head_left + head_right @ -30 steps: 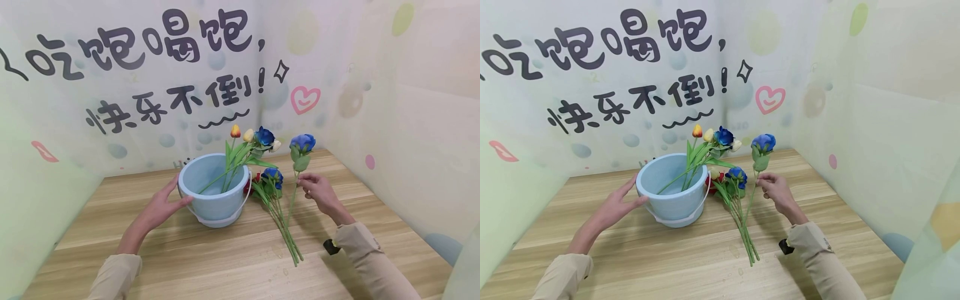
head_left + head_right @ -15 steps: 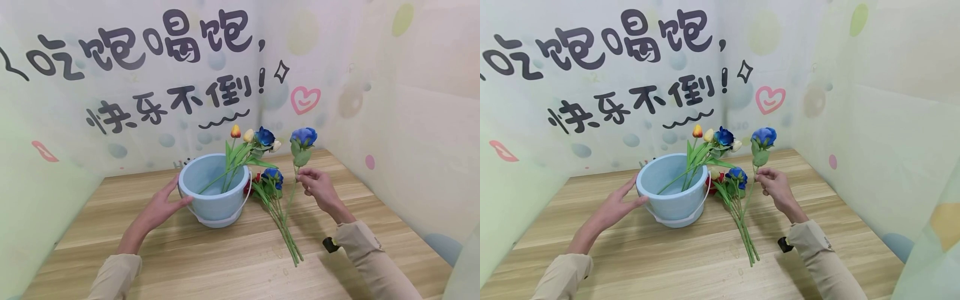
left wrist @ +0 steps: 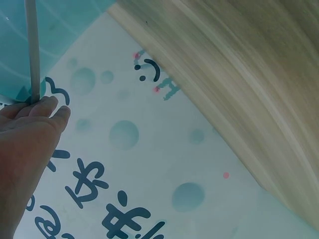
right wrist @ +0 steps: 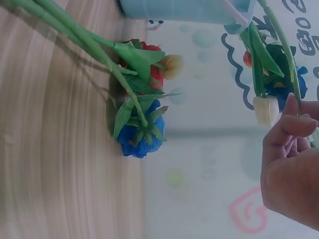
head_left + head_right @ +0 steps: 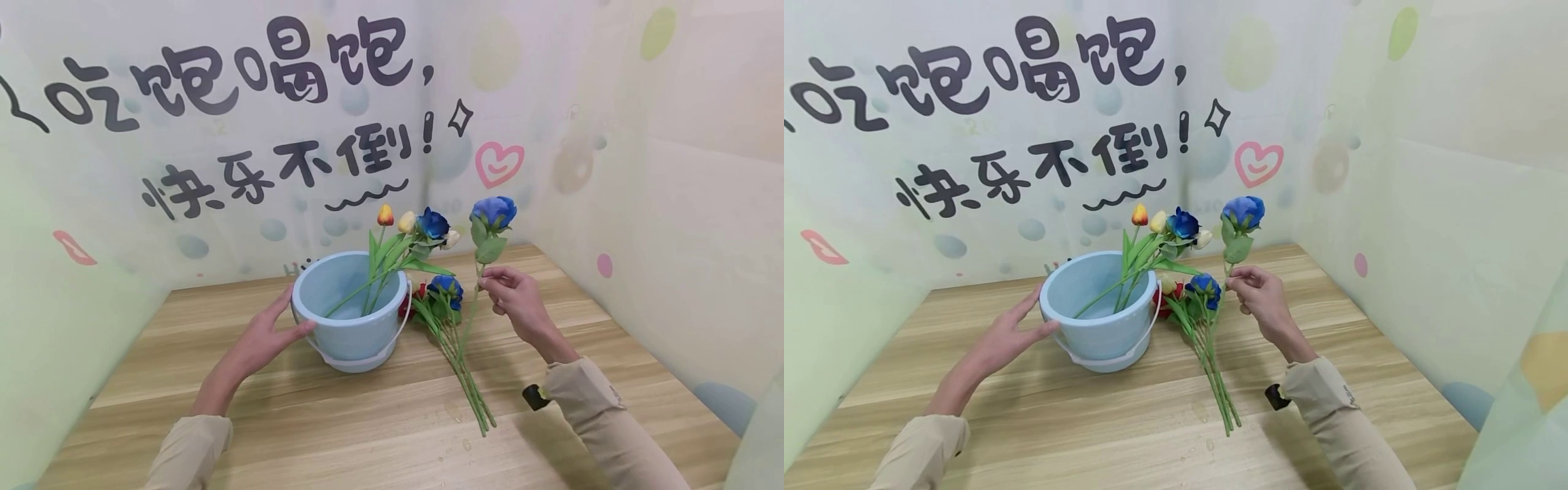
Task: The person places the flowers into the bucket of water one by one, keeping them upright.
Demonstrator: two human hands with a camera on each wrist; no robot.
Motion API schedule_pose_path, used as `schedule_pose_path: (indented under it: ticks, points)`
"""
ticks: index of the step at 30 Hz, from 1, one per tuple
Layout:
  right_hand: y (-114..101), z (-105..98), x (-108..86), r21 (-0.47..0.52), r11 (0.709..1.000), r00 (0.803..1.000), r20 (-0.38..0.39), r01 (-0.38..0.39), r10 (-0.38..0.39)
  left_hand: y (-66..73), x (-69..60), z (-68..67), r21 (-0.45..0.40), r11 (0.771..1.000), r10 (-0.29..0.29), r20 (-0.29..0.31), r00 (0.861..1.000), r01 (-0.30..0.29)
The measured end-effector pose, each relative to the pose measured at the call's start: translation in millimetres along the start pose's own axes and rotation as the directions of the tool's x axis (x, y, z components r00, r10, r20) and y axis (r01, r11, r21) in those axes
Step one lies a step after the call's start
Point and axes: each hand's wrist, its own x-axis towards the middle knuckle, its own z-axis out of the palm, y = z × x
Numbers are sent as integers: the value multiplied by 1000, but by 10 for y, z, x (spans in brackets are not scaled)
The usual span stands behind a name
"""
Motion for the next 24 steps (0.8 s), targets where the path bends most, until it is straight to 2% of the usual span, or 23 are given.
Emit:
schedule_pose_path:
  ticks: [12,24]
  points:
    - [-45,153,2,26,999,999,-17,42,-41,-1,9,4,-2,1000,8,-2,1000,-8]
    - [-87,350,12,35,997,997,28,65,-66,-13,8,10,-2,1000,0,-3,1000,-1]
